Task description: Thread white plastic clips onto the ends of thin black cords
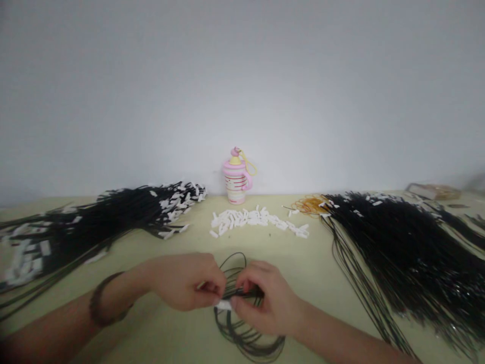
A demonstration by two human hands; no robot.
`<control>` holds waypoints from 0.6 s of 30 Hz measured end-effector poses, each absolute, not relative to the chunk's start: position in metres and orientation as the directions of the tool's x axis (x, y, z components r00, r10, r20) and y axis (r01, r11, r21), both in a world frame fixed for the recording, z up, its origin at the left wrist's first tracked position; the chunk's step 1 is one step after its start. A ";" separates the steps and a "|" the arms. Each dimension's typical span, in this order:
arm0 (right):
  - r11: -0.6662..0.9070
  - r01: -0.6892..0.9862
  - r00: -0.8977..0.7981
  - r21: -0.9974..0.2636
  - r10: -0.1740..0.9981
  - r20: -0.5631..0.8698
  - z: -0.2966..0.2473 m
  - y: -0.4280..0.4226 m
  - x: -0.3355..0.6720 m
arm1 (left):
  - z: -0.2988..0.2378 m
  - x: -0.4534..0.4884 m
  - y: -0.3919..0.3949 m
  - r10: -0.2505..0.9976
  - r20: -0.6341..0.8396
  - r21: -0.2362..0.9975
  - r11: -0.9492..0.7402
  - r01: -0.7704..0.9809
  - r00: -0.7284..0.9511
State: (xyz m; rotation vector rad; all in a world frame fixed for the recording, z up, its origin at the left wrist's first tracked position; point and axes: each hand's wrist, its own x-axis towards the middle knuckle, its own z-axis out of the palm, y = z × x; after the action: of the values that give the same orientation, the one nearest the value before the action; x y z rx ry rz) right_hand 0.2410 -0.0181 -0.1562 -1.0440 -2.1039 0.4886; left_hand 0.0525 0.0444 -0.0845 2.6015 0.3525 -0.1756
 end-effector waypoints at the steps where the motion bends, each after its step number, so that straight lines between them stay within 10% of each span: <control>1: 0.618 0.549 -0.458 -0.563 0.786 0.417 -0.156 -0.024 0.236 | -0.084 0.052 0.045 0.237 -0.178 0.459 -0.838 0.294 0.955; 6: 0.661 0.629 -0.564 -0.409 0.750 0.345 -0.159 -0.033 0.226 | -0.079 0.045 0.062 0.313 -0.264 0.680 -0.610 0.406 0.912; 9: 0.786 0.553 -0.662 -0.275 0.615 0.428 -0.159 -0.032 0.228 | -0.067 0.026 0.088 0.571 -0.151 0.812 -0.395 0.431 0.807; 12: 0.876 0.473 -0.752 -0.094 0.457 0.475 -0.158 -0.032 0.228 | -0.048 -0.011 0.118 0.896 0.017 0.993 -0.066 0.097 0.443; 18: 0.766 0.590 -0.675 -0.255 0.641 0.364 -0.147 -0.030 0.228 | -0.022 -0.103 0.144 0.950 -0.116 0.936 0.202 -0.288 0.291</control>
State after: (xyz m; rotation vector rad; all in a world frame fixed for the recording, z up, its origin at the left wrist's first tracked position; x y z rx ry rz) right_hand 0.2275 -0.0302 -0.1471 -0.9313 -2.5251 0.1610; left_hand -0.1025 0.1442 -0.0215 0.9782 0.8555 1.0299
